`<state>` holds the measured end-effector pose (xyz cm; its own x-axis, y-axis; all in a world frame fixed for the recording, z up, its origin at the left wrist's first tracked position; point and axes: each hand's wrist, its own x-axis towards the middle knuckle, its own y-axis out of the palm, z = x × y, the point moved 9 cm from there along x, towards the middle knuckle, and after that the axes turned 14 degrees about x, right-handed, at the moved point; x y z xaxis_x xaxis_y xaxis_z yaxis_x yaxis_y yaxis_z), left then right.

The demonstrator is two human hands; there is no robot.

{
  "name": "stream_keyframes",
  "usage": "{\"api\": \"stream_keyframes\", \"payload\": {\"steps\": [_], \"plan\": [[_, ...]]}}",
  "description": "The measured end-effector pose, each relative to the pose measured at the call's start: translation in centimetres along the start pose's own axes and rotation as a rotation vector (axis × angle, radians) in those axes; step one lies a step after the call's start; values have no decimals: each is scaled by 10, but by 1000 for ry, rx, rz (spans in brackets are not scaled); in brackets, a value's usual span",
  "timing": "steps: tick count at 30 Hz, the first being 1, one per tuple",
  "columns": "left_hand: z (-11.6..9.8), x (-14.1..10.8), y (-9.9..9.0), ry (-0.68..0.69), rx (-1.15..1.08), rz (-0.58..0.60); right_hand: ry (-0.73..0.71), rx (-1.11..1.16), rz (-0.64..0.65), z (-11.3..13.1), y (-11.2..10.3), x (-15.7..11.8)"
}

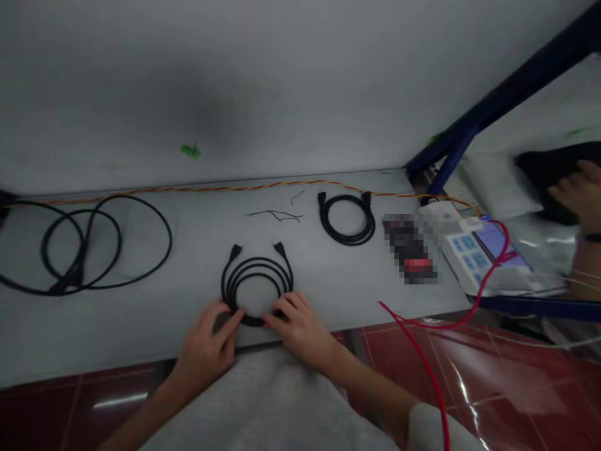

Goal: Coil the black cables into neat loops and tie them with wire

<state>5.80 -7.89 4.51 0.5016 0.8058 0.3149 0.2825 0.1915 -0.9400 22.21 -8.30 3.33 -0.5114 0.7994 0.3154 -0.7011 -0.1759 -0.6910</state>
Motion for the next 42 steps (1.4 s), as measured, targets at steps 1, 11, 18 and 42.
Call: {"api": "stream_keyframes", "payload": {"steps": [1, 11, 18, 42], "plan": [[-1, 1, 0, -42, -13, -8, 13, 11, -18, 0, 1, 0], [-4, 15, 14, -327, 96, -141, 10, 150, -25, -6, 2, -5], [-26, 39, 28, 6, 68, 67, -13, 209, -58, -12, 1, -12], [-30, 65, 44, 299, 24, 281, -64, -28, 25, -37, -51, -40]]}}
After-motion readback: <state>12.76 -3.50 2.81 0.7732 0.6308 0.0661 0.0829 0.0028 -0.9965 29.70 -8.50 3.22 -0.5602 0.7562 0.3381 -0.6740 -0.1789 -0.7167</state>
